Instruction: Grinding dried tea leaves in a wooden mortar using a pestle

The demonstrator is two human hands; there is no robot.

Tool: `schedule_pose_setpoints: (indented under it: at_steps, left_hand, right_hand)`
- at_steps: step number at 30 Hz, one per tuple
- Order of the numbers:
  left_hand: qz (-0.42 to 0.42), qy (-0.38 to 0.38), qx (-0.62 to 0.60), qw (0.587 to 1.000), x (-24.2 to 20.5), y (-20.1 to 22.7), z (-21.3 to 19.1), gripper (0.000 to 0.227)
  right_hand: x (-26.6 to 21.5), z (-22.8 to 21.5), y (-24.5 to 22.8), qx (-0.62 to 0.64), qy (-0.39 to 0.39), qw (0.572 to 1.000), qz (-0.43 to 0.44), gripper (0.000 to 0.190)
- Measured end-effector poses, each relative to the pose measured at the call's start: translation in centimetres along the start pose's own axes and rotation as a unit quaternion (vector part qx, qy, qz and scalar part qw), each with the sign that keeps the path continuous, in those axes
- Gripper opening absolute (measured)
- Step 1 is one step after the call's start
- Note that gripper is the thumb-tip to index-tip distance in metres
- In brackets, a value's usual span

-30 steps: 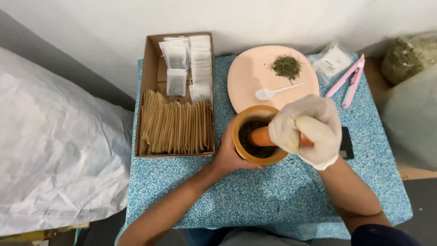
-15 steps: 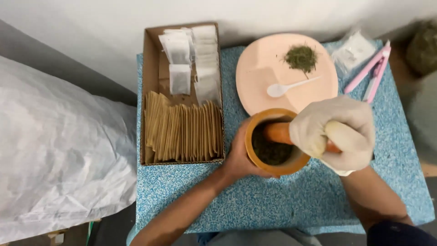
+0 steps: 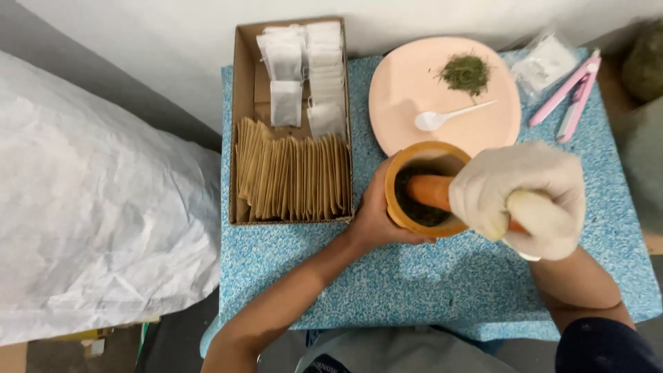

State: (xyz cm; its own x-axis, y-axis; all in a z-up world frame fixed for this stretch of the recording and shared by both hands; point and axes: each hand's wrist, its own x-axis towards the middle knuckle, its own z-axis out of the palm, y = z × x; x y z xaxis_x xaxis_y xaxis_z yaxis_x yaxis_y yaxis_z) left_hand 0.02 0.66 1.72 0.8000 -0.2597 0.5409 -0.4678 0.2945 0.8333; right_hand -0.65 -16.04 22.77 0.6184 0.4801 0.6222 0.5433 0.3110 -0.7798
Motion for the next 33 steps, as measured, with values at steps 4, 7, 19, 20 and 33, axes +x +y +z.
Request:
schedule_pose_setpoints:
  at_steps: [4,7,19,20,33]
  left_hand:
    - [-0.015,-0.001,-0.006,1.0,0.1,0.3,0.0,0.125]
    - [-0.022,-0.004,-0.008,1.0,0.0,0.4,0.1,0.124]
    - [-0.009,-0.001,-0.018,1.0,0.7,1.2,0.1,0.121]
    - [-0.006,-0.002,-0.016,1.0,1.0,1.3,0.1,0.119]
    - [0.003,-0.007,0.014,1.0,1.2,0.8,-0.3,0.119]
  right_hand:
    - [0.2,-0.3,-0.6,-0.016,-0.012,1.0,-0.005,0.023]
    - [0.2,-0.1,-1.3,-0.021,-0.001,1.0,-0.006,0.023]
    - [0.1,-0.9,-1.0,-0.006,0.026,1.0,-0.015,0.025]
    - [0.2,-1.2,-0.8,0.0,0.034,0.999,-0.016,0.023]
    - [-0.1,-2.3,1.8,0.043,0.075,0.996,0.001,0.022]
